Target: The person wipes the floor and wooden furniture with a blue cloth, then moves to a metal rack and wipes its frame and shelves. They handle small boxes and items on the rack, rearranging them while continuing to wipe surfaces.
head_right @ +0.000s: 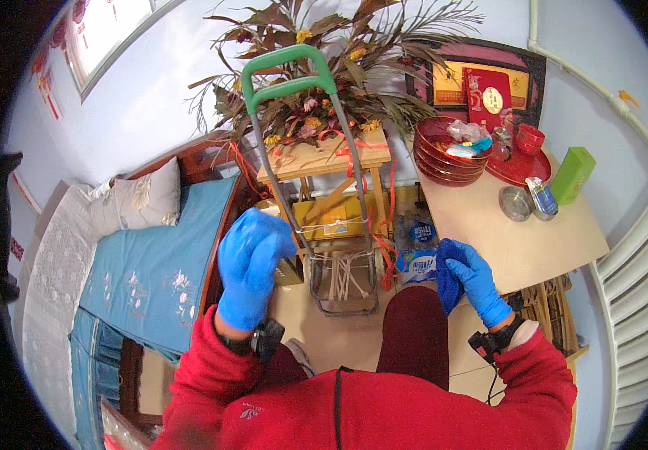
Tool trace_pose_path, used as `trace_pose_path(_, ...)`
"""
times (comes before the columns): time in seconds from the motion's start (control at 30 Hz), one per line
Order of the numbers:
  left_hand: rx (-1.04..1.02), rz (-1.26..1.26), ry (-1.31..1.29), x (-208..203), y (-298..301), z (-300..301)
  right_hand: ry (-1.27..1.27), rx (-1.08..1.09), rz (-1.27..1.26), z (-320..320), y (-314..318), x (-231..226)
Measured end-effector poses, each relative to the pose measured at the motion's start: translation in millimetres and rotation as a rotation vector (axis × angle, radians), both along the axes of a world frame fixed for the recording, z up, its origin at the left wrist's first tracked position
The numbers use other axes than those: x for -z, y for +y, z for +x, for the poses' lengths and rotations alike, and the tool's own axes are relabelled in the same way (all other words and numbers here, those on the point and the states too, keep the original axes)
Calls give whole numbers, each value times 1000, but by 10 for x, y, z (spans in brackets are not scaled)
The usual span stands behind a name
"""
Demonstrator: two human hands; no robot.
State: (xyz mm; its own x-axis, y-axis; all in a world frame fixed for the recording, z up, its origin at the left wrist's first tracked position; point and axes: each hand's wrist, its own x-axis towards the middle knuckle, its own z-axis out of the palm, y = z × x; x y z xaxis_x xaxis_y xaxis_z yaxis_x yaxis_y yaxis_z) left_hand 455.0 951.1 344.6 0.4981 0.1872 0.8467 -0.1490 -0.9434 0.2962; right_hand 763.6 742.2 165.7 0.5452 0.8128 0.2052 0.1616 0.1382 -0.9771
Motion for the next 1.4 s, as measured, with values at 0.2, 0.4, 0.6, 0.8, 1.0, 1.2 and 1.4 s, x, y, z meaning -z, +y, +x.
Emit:
trace_pose_path(0.2, -67, -733, -92, 943, 697, 300, 9, -8, 6, 36, -26, 45)
trace_pose_path(0.4, -18, -1188, -357, 1855, 1465, 424, 62, 59, -68, 34, 15, 39)
trace_pose_path(0.6, -389, -955, -347, 2302, 1977, 559, 195, 86, -90, -22, 38, -58)
trace_pose_path(0.8, -586, -688, -499, 2348, 2238, 664, 198, 84, -61, -11, 63, -73)
trace_pose_path(1.0, -509, -559, -197, 2376, 2298, 452, 133, 85, -63, 9, 75, -65)
trace_pose_path(1.2, -581, -624, -184, 2414, 2323, 432, 170, 84, -103, 18, 88, -86)
trace_pose_path(1.4, -411, -876, -340, 2294, 2308, 433, 131, 201, -296, -167, 304, -333)
